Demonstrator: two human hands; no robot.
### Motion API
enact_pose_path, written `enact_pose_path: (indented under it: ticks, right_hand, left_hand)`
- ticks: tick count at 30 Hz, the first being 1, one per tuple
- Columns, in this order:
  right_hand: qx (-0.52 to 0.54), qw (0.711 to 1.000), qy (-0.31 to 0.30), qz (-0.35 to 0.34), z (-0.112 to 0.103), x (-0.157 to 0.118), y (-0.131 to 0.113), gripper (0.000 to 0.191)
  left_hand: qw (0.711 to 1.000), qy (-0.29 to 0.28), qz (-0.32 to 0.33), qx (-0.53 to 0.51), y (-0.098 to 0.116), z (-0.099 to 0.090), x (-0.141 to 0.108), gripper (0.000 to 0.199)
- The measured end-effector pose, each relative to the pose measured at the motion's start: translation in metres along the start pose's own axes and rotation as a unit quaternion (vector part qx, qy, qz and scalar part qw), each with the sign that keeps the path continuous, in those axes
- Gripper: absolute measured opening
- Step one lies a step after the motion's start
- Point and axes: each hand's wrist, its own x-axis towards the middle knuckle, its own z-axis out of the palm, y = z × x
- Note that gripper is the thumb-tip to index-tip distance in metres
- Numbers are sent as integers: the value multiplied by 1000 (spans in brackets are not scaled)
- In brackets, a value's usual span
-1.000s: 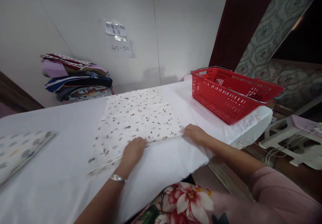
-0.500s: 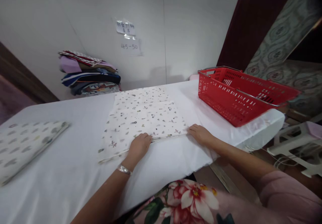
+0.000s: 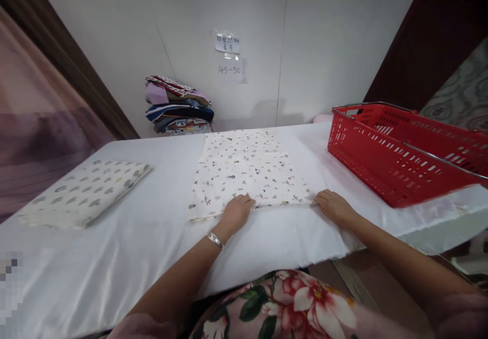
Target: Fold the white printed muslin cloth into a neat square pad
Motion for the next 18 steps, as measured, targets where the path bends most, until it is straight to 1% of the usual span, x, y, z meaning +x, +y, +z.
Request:
enact_pose_path:
  ticks: [2,5,9,14,18]
  right_hand:
    - [9,1000,-2,6,4,-2,-1,21]
    - [27,1000,10,12,9,-4,-2,24]
    - [40,998,39,11,15,-7,2,28]
    - [46,998,50,14,25,-11,9,29]
    - [43,997,59,19,30,-13,12,30]
  left_hand:
    - [1000,0,2,-3,-1,1,-2,34]
    - [1000,6,-11,-8,-5,0,-9,37]
    - [999,11,-40,-9,-16,-3,-23,35]
    - [997,6,-73,23,-32,-9,-43,35]
    - [995,16,-94,28,-38,-14,-55,33]
